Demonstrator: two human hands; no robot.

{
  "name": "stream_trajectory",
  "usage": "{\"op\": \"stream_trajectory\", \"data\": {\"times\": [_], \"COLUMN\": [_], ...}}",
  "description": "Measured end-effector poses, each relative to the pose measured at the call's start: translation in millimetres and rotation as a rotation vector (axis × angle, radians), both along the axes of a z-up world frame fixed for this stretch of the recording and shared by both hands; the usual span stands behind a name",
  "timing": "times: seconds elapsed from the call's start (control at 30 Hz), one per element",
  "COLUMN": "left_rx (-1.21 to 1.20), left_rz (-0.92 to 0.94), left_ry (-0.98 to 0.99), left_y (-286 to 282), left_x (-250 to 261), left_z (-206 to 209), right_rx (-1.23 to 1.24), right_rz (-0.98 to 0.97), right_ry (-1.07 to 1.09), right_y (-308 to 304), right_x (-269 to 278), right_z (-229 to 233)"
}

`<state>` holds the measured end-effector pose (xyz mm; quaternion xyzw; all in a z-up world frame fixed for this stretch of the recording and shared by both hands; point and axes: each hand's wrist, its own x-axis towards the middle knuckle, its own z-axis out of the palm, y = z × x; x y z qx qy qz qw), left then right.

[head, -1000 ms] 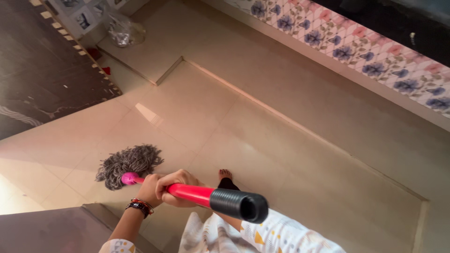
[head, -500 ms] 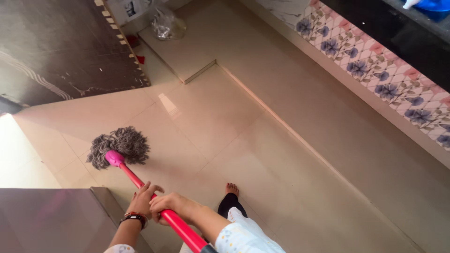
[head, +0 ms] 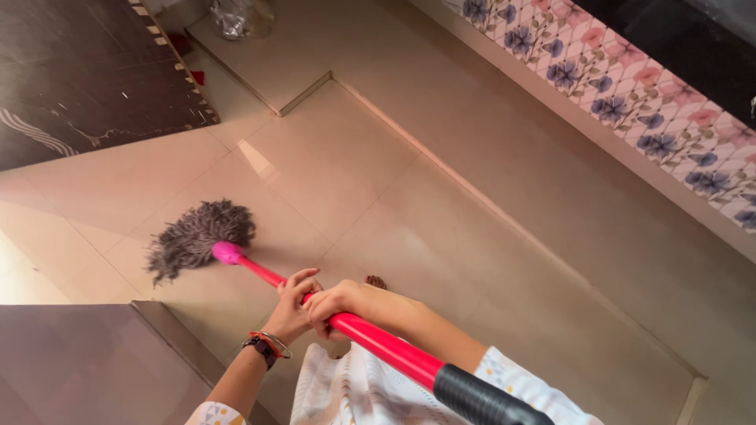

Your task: The person mops the floor by hand using a mop, moving the mop head back and forth across the tiles.

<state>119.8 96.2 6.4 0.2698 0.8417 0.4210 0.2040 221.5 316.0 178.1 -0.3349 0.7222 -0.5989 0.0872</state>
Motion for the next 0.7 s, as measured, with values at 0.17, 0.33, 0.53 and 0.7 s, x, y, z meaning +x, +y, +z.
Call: {"op": "stream_trajectory", "data": {"times": [0.17, 0.33, 0.53, 0.7], "left_rx": [0.027, 0.093, -0.023, -0.246], "left_rz": [-0.202, -0.117, 0.009, 0.260], "left_ry": [0.063, 0.141, 0.298, 0.102], "left_y": [-1, -13, -40, -28], "left_x": [-3, -41, -127, -157], "left_z": [18, 9, -7, 11], "right_rx": [0.005, 0.027, -0.186, -0.258], "right_rz": [-0.122, -0.165, -0.122, -0.071], "right_ry": [-0.148, -0.110, 0.107, -0.111], "right_y": [-13, -19, -48, -44], "right_x": [13, -25, -119, -173], "right_z": [27, 13, -42, -68]}}
